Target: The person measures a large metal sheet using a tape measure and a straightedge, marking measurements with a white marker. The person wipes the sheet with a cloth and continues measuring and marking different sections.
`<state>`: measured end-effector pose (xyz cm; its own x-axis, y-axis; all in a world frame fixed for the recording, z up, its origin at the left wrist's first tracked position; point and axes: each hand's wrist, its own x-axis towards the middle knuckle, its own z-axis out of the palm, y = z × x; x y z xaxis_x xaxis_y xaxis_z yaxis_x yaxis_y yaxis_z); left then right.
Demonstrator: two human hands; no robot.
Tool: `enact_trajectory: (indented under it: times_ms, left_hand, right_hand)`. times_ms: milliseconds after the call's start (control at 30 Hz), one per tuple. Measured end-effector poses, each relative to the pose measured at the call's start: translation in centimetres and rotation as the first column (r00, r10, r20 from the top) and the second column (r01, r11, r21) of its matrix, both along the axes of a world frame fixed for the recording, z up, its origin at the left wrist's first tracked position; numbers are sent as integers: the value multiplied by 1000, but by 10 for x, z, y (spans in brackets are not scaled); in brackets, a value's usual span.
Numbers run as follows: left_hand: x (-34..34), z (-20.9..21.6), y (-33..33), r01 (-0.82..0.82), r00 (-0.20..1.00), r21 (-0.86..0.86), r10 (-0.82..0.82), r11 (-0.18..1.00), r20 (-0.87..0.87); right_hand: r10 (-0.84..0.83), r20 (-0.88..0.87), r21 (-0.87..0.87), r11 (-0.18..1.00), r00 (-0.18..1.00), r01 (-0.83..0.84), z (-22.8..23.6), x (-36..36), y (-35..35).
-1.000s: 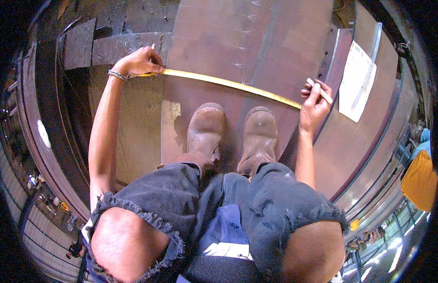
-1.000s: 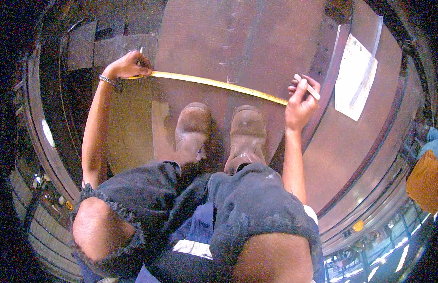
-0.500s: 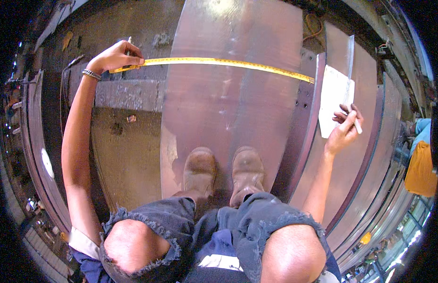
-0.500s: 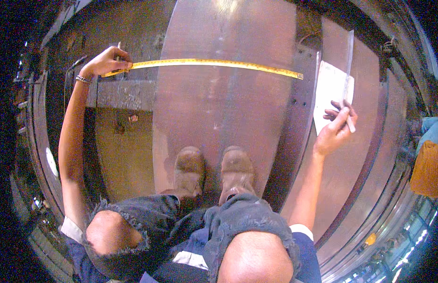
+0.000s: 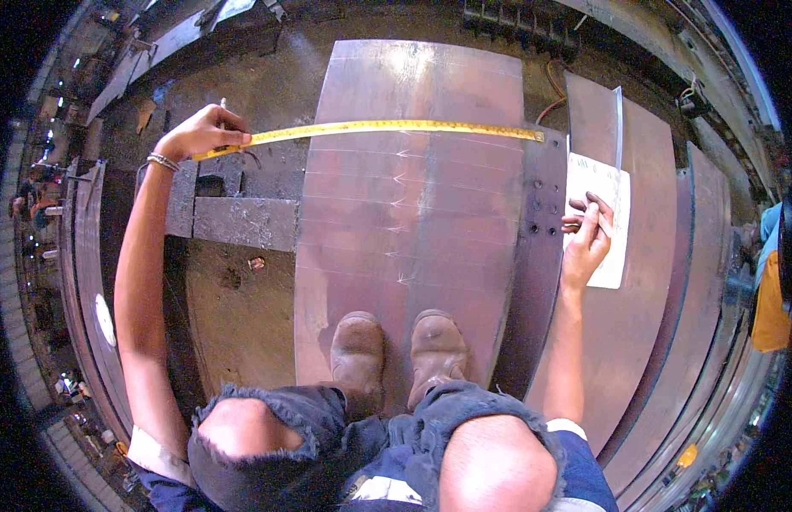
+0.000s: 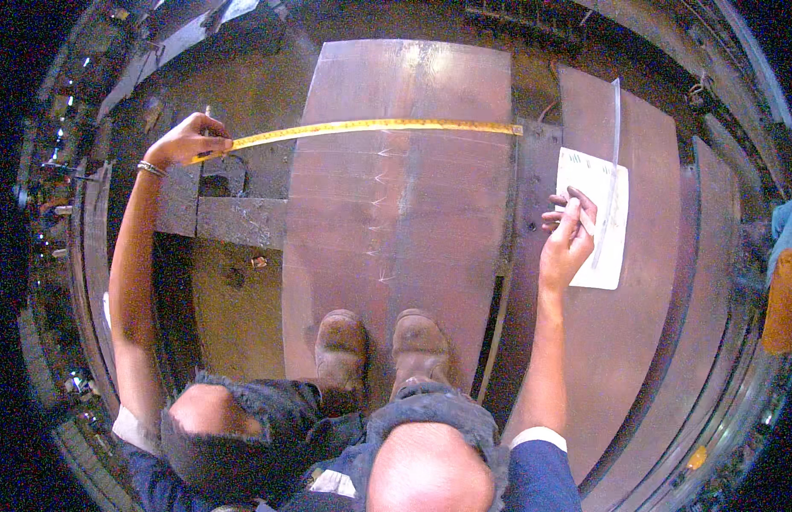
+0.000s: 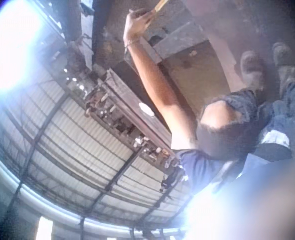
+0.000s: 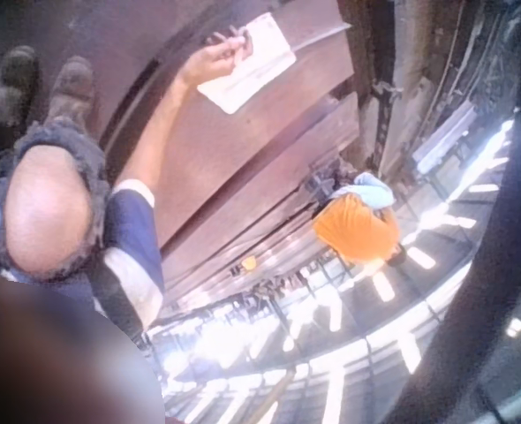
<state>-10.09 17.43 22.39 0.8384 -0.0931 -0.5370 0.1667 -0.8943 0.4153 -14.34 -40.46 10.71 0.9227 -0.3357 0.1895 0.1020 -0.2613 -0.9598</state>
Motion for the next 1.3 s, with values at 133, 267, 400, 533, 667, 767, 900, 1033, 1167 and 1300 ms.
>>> enact_trajectory:
  times_ms: [133, 267, 400, 533, 667, 767, 900, 1033, 1167, 1300]
  left_hand:
    - [21, 50, 8, 14, 995, 123, -26, 992, 101]
    - [39, 75, 11, 132, 962, 179, -169, 975, 213]
    - [79, 90, 24, 166, 973, 124, -183, 978, 141]
    - [132, 80, 42, 215, 975, 50, -218, 975, 51]
    - [169, 73, -2, 114, 993, 120, -111, 986, -31]
    - [194, 26, -4, 477, 847, 192, -507, 858, 160]
    - [198, -49, -29, 333, 940, 67, -337, 941, 61]
    - [192, -104, 7, 138, 990, 13, -138, 990, -24]
    - [202, -134, 31, 66, 997, 64, -64, 996, -34]
    - [219, -150, 42, 38, 999, 132, -33, 991, -42]
  right_hand:
    - [10, 47, -16, 1000, 999, -9, 29, 10, -19]
    - [43, 116, -159, 987, 992, -24, 81, 24, -48]
    - [56, 185, -299, 954, 981, 2, 140, 34, -64]
    - [26, 296, -327, 942, 955, 76, 187, 19, -44]
    - [44, 320, -445, 889, 946, 109, 229, 5, -27]
    - [58, 241, -573, 814, 969, 94, 257, 5, 1]
    - [184, 80, -814, 580, 980, -42, 278, 15, 24]
    - [256, -127, -914, 344, 958, -213, 266, 33, 51]
    - [252, -195, -903, 331, 948, -274, 219, 69, 54]
    - [176, -241, -849, 438, 954, -295, 122, 128, 38]
